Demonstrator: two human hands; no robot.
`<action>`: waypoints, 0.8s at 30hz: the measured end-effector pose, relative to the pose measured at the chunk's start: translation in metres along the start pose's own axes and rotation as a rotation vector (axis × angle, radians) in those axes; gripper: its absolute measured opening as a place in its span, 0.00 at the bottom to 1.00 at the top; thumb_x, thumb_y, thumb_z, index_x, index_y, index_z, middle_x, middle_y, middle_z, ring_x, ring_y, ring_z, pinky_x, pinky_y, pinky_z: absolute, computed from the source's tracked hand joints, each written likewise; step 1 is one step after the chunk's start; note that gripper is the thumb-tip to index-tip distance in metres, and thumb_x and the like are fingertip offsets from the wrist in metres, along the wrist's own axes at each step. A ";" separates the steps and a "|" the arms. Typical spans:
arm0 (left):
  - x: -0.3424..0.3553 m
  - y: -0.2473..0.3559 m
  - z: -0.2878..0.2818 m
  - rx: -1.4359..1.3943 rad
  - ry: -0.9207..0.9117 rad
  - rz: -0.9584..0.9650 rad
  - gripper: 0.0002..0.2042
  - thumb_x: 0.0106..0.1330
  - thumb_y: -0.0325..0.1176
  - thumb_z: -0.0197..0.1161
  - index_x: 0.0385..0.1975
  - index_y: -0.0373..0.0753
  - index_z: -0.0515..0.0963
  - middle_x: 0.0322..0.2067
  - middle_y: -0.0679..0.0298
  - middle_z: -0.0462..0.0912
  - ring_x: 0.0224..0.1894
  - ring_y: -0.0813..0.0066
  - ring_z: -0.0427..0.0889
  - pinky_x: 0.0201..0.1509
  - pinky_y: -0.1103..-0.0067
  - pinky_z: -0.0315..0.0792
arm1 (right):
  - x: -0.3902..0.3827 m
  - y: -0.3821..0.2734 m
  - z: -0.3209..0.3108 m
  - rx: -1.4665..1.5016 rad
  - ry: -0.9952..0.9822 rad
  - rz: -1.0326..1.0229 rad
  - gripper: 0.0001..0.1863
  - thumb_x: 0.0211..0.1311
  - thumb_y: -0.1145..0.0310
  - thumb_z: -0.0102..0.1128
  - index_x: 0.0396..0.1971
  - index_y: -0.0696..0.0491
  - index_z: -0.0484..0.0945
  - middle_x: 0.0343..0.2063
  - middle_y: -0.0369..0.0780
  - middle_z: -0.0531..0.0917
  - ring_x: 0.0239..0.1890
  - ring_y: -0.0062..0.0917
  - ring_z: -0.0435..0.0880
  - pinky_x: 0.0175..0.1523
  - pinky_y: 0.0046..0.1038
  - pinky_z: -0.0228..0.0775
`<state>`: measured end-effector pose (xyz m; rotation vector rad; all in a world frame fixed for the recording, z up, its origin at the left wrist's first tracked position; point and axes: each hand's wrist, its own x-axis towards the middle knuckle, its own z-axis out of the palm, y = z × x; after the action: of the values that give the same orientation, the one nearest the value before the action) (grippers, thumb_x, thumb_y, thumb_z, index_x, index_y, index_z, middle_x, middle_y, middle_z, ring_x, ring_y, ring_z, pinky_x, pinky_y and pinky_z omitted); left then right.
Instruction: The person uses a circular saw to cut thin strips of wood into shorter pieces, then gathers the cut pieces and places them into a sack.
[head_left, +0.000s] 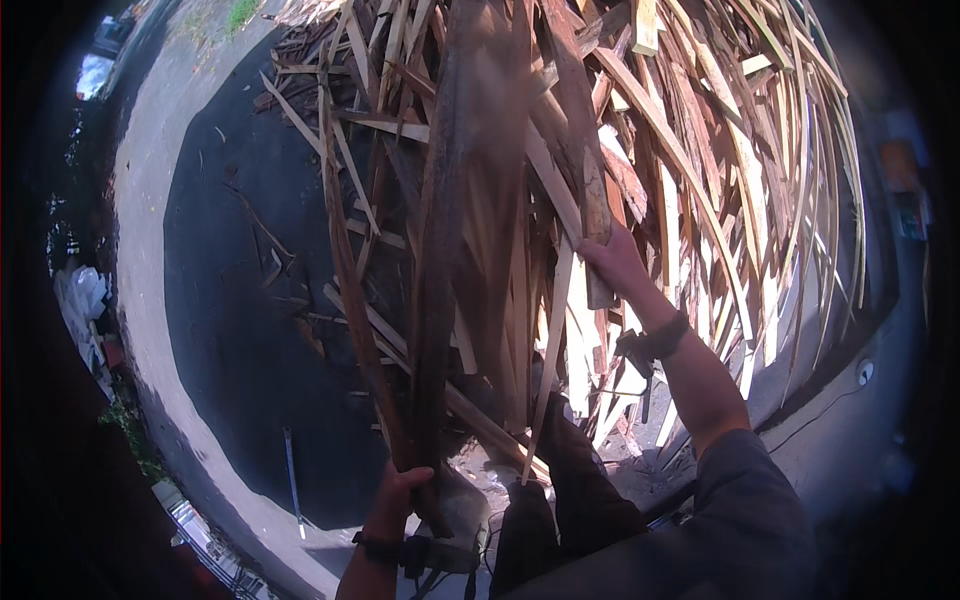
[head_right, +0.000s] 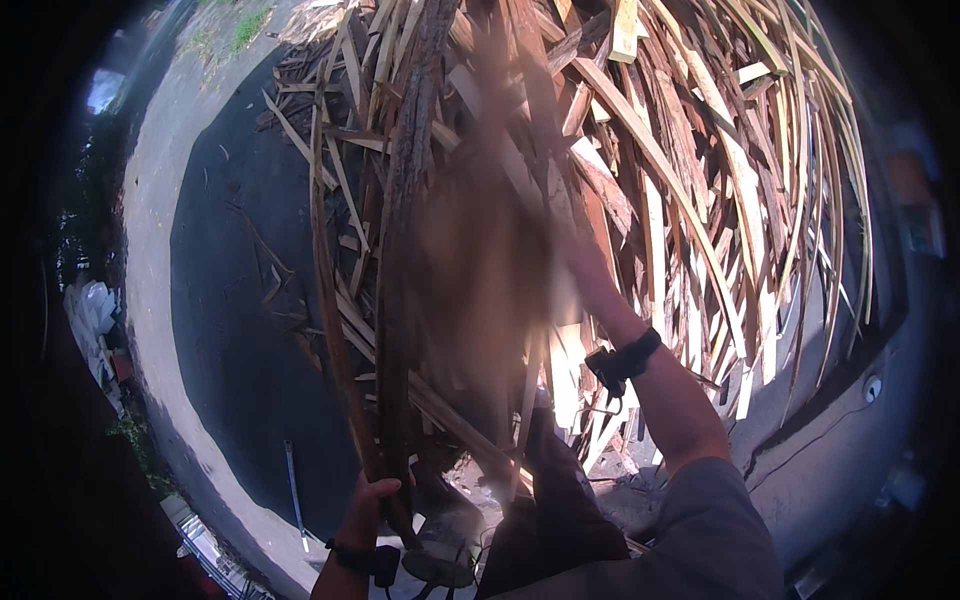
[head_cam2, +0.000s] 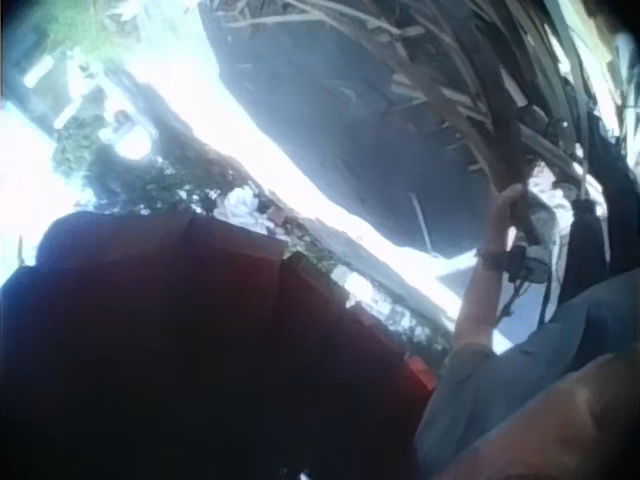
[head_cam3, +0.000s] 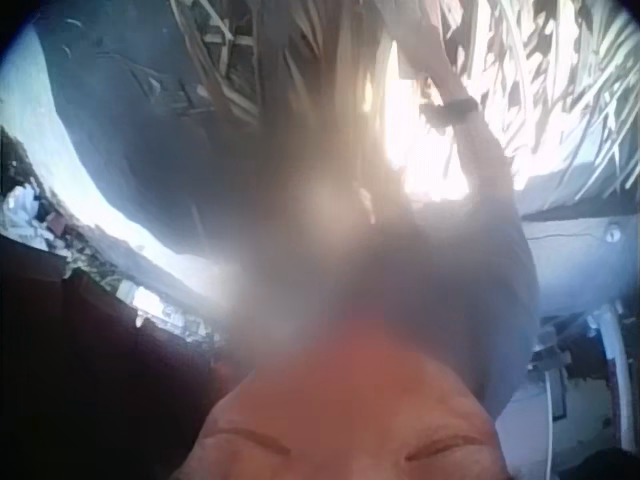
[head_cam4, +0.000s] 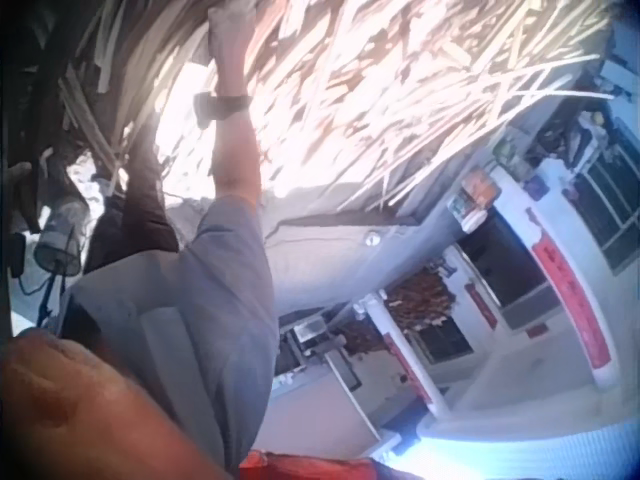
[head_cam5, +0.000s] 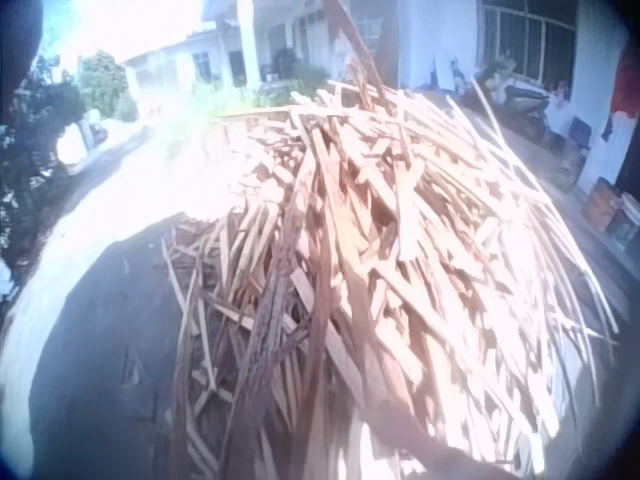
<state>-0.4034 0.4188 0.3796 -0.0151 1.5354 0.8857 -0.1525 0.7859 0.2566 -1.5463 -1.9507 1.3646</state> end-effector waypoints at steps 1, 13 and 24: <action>-0.004 0.000 0.001 -0.007 0.013 -0.016 0.26 0.45 0.30 0.59 0.49 0.34 0.66 0.32 0.60 0.79 0.32 0.69 0.79 0.36 0.76 0.74 | -0.011 -0.020 0.028 0.129 0.014 0.033 0.26 0.43 0.66 0.64 0.41 0.63 0.68 0.31 0.44 0.79 0.33 0.29 0.79 0.39 0.30 0.71; -0.003 0.013 0.017 -0.069 0.016 -0.028 0.19 0.47 0.27 0.62 0.41 0.34 0.71 0.26 0.68 0.75 0.25 0.79 0.73 0.29 0.82 0.68 | -0.025 -0.015 0.174 0.433 0.244 0.188 0.41 0.41 0.69 0.67 0.57 0.61 0.55 0.47 0.46 0.73 0.47 0.32 0.75 0.51 0.30 0.68; -0.012 -0.004 0.017 -0.072 -0.081 0.072 0.22 0.49 0.34 0.62 0.46 0.33 0.69 0.33 0.64 0.78 0.34 0.76 0.78 0.42 0.79 0.72 | -0.048 -0.052 0.125 0.944 -0.104 0.010 0.16 0.44 0.78 0.56 0.38 0.62 0.73 0.31 0.41 0.79 0.35 0.28 0.79 0.43 0.29 0.73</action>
<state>-0.3851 0.4190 0.3892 0.0242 1.4356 0.9872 -0.2550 0.6850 0.2503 -1.0134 -1.0225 1.9726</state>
